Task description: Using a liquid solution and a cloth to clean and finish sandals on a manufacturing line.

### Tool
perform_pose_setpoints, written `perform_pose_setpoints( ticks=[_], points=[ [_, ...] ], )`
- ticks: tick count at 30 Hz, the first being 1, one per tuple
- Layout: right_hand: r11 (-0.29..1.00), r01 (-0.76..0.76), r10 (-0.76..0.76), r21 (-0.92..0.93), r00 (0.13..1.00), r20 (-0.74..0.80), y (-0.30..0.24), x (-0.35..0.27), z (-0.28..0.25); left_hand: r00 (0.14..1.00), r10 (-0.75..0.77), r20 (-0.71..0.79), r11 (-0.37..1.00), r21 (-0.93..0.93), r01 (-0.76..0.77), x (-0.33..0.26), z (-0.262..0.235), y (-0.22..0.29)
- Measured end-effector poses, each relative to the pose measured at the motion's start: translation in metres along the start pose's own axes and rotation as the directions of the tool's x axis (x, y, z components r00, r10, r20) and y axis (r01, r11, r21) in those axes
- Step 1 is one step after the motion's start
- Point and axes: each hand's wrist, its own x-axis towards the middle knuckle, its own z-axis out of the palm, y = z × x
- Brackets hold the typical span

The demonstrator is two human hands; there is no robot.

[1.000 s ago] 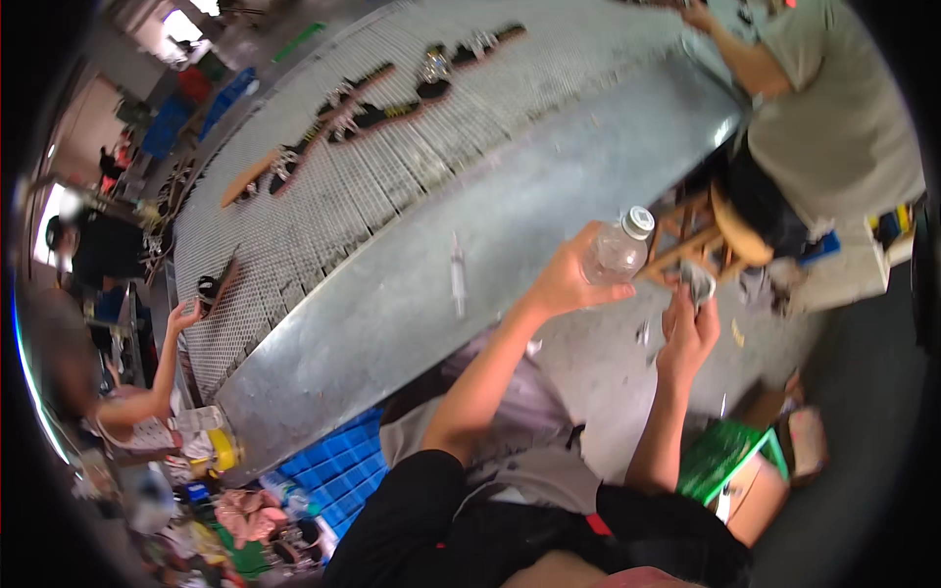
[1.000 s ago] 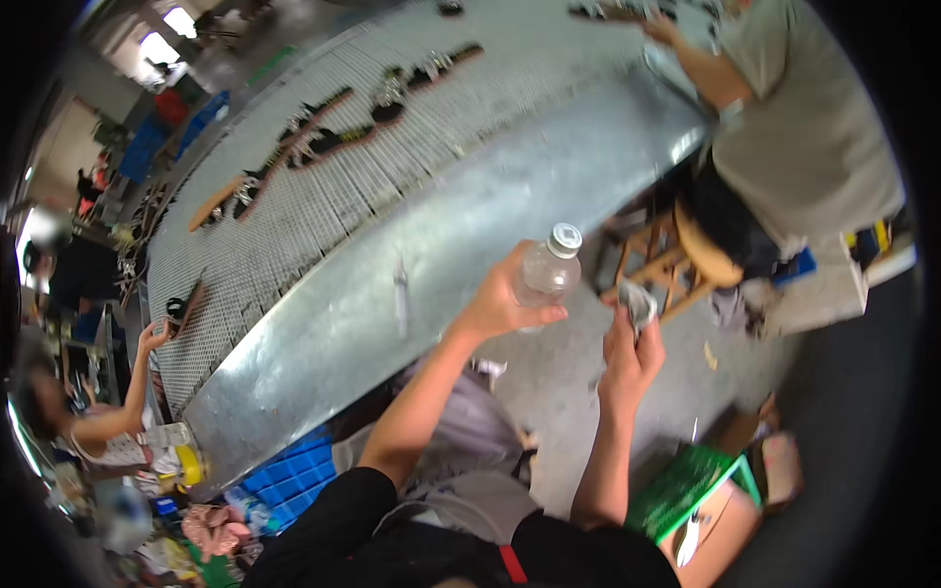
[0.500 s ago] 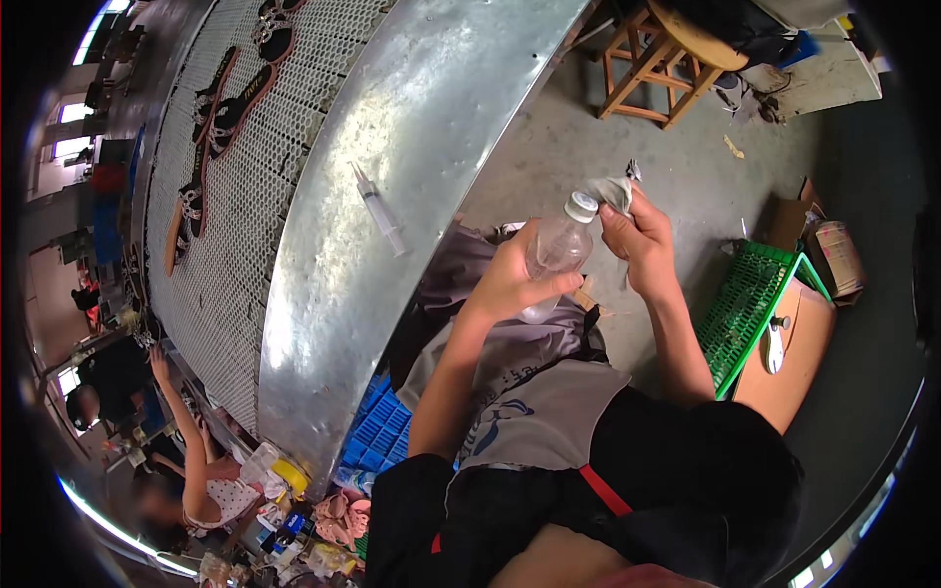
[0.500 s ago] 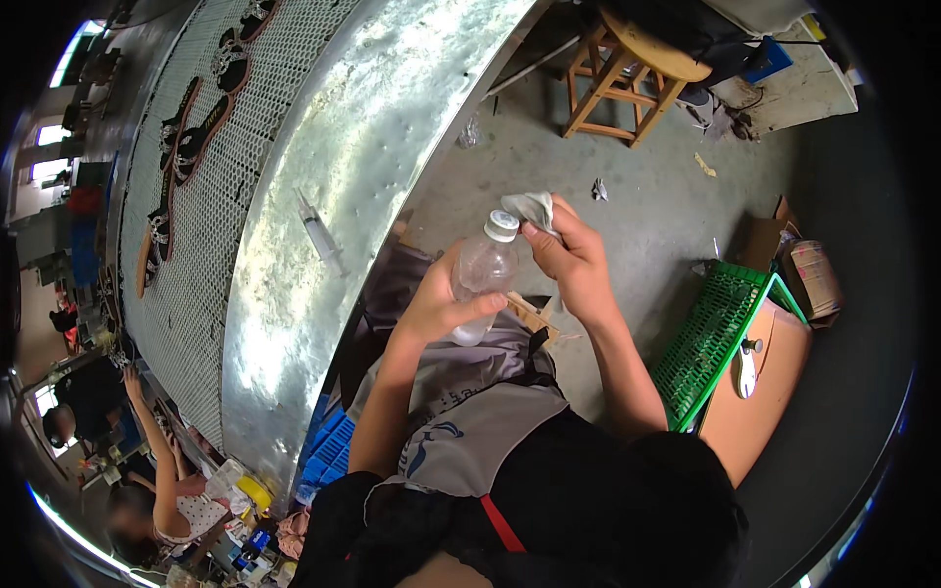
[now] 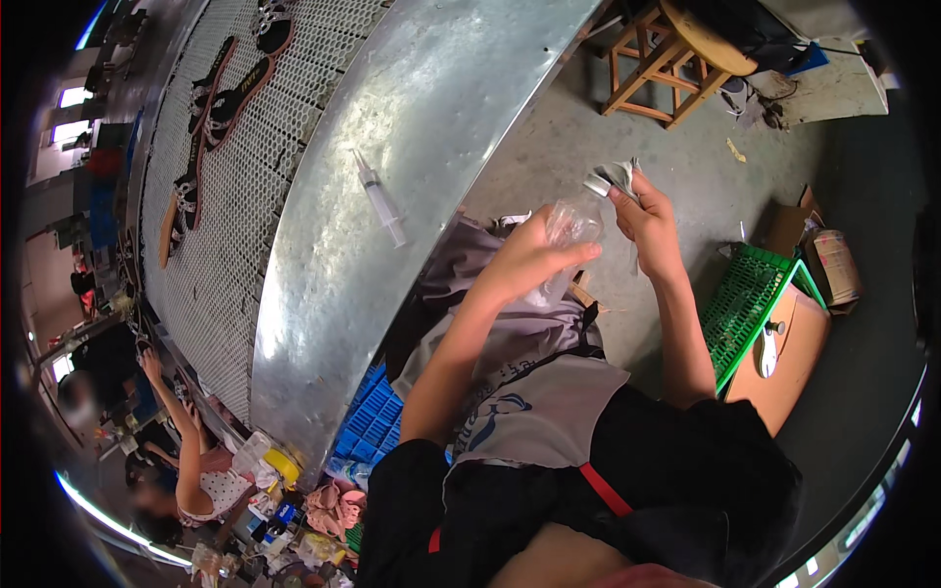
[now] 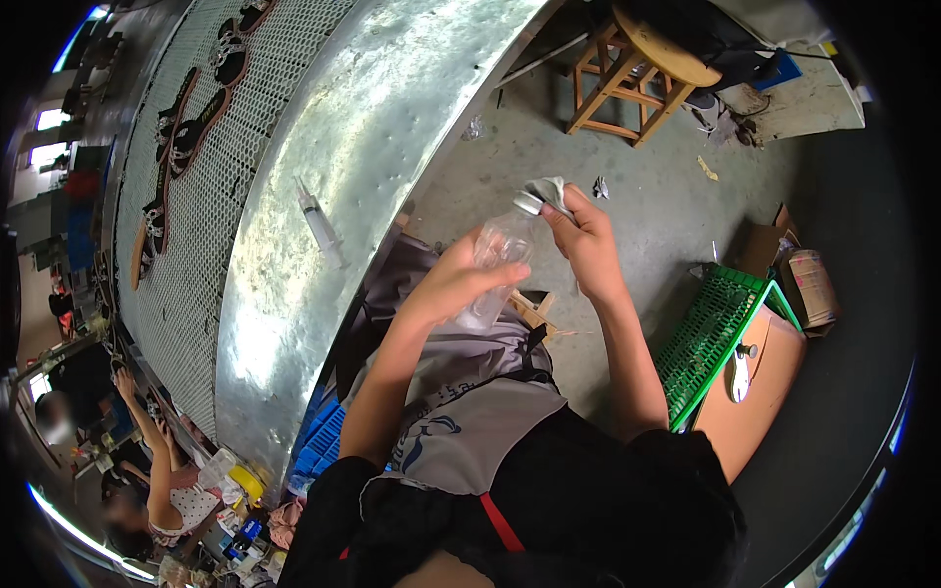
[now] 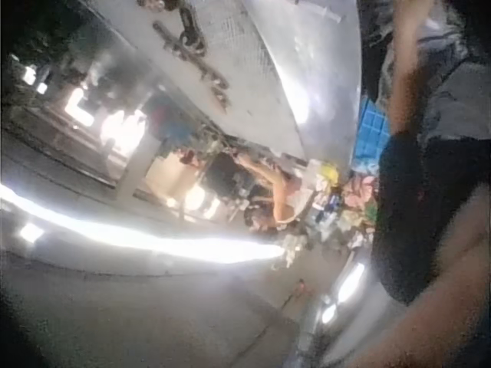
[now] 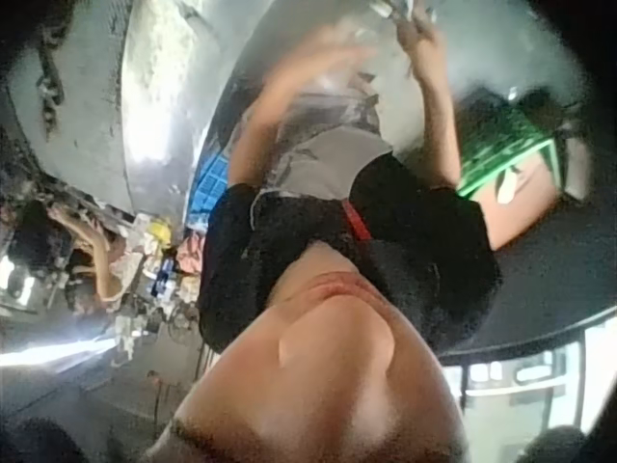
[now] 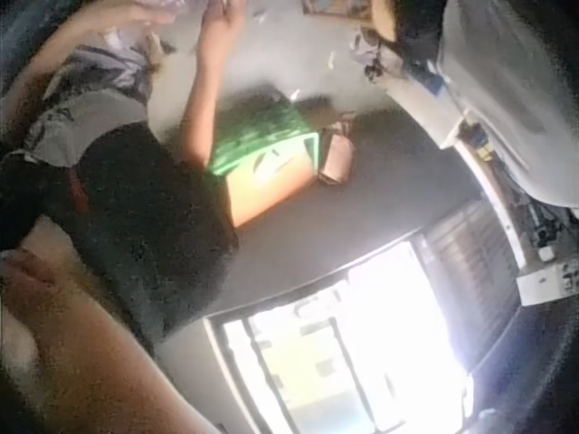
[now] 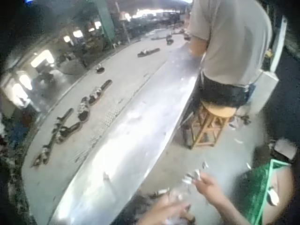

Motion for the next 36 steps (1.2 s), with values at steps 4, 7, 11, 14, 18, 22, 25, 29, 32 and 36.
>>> perform_pose_setpoints(
  ticks=[4,7,11,14,18,22,25,29,32,36],
  points=[
    [0.990,-0.047,0.061,0.134,0.993,-0.104,0.035,0.007,-0.011,0.990,0.103,-0.098,0.920,0.387,-0.057,0.024,-0.007,-0.027],
    [0.932,0.010,0.115,0.362,0.940,-0.321,0.040,0.005,-0.022,0.972,0.235,-0.016,0.890,0.406,-0.208,0.042,-0.009,-0.034],
    [0.926,0.128,-0.013,0.354,0.951,-0.310,0.088,0.007,-0.072,0.906,0.423,-0.011,0.855,0.335,-0.395,0.045,-0.007,-0.010],
    [0.953,0.045,0.062,0.301,0.940,-0.336,0.125,0.004,-0.095,0.763,0.645,-0.053,0.735,0.316,-0.600,0.035,-0.008,0.033],
    [0.920,-0.093,0.240,0.381,0.902,-0.359,0.169,0.006,-0.099,0.697,0.684,-0.215,0.722,0.337,-0.604,0.029,-0.032,0.084],
    [0.833,-0.235,0.444,0.501,0.825,-0.349,0.269,0.004,-0.154,0.652,0.697,-0.300,0.717,0.307,-0.625,0.035,-0.048,0.121],
    [0.770,-0.356,0.580,0.530,0.738,-0.346,0.282,-0.016,-0.141,0.540,0.759,-0.363,0.649,0.351,-0.675,0.038,-0.061,0.136],
    [0.789,-0.455,0.604,0.413,0.698,-0.384,0.276,-0.026,-0.114,0.472,0.753,-0.459,0.644,0.365,-0.672,0.048,-0.093,0.137],
    [0.797,-0.493,0.598,0.349,0.725,-0.341,0.289,-0.026,-0.131,0.462,0.763,-0.453,0.630,0.359,-0.688,0.063,-0.101,0.133],
    [0.786,-0.515,0.615,0.342,0.705,-0.352,0.288,-0.015,-0.144,0.449,0.797,-0.404,0.598,0.419,-0.683,0.074,-0.105,0.129]
  ],
)
